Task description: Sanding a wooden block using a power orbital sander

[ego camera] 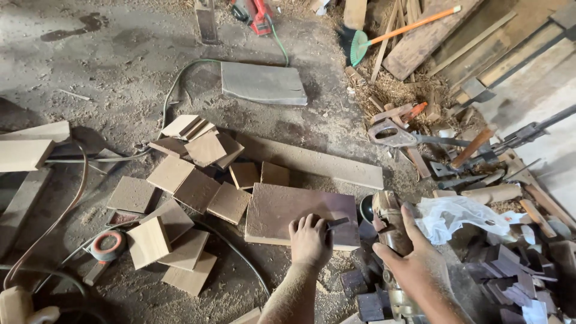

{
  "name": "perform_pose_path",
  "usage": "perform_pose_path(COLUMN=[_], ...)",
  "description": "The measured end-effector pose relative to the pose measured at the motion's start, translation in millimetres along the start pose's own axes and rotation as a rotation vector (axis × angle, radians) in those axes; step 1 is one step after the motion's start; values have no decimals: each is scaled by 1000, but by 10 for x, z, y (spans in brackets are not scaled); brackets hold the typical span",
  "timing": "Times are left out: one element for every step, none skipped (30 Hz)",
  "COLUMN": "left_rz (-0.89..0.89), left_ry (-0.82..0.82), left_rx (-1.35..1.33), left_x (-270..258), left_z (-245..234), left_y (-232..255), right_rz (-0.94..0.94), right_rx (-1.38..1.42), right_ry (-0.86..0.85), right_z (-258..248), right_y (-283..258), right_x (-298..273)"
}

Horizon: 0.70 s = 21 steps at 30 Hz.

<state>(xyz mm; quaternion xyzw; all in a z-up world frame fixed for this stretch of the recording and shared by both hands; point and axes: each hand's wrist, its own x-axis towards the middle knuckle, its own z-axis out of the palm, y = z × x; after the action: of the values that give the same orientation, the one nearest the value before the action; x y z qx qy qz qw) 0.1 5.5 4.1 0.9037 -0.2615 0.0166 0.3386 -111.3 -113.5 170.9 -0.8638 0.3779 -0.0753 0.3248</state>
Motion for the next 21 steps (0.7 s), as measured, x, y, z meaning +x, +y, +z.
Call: perform_pose_path(left_rz=[-5, -4, 1, 8, 12, 6, 0, 1, -23, -52, -56, -68, -80, -83, -100, -119, -123, -106, -89, -91, -81], left_ry=[28, 27, 10, -9, -12, 19, 49, 55, 38, 18, 21, -29, -79, -84, -83, -78, -78, -86, -93, -93, -78], left_rx=[-50, -50, -45, -40, -39, -46, -53, -51, -67, -84, -84, -36, 11, 11, -3, -16, -15, 10, 36, 37, 40], left_x=[-9, -11, -9, -7, -9, -4, 0, 6, 13, -5, 4, 7, 12, 13, 15, 27, 19, 22, 26, 31, 35], left_z=[-35, -68, -99, -130, -94, -61, -33, -33, -33, -26, -12, 8, 32, 10, -11, -36, -27, -21, -14, -6, 4], left_y=[24, 37, 51, 69, 56, 38, 16, 21, 22, 26, 14, 3, -9, 17, 44, 64, 56, 51, 48, 44, 41], right_rz=[-63, -61, -76, -87, -84, -67, -50, -55, -77, -97, -100, -75, -50, -46, -11, 19, 18, 25, 32, 31, 3], right_rx=[241, 242, 166, 91, 93, 59, 26, 28, 56, 81, 80, 15, -49, -51, -127, -203, -204, -194, -183, -183, -150], right_ry=[20, 21, 16, 13, 15, 8, 0, 2, -7, -20, -24, -30, -37, -41, -64, -87, -92, -97, -103, -106, -92], right_z=[31, 36, 38, 39, 45, 55, 67, 100, 137, 173, 166, 160, 156, 135, 113, 96, 97, 94, 90, 118, 145], right_y=[74, 92, 111, 133, 131, 118, 101, 128, 153, 187, 139, 98, 60, 8, -44, -103, -115, -129, -143, -95, -45], right_x=[18, 13, 12, 6, -9, -14, -20, -15, -9, -13, -28, -50, -67, -92, -116, -128, -133, -132, -132, -112, -94])
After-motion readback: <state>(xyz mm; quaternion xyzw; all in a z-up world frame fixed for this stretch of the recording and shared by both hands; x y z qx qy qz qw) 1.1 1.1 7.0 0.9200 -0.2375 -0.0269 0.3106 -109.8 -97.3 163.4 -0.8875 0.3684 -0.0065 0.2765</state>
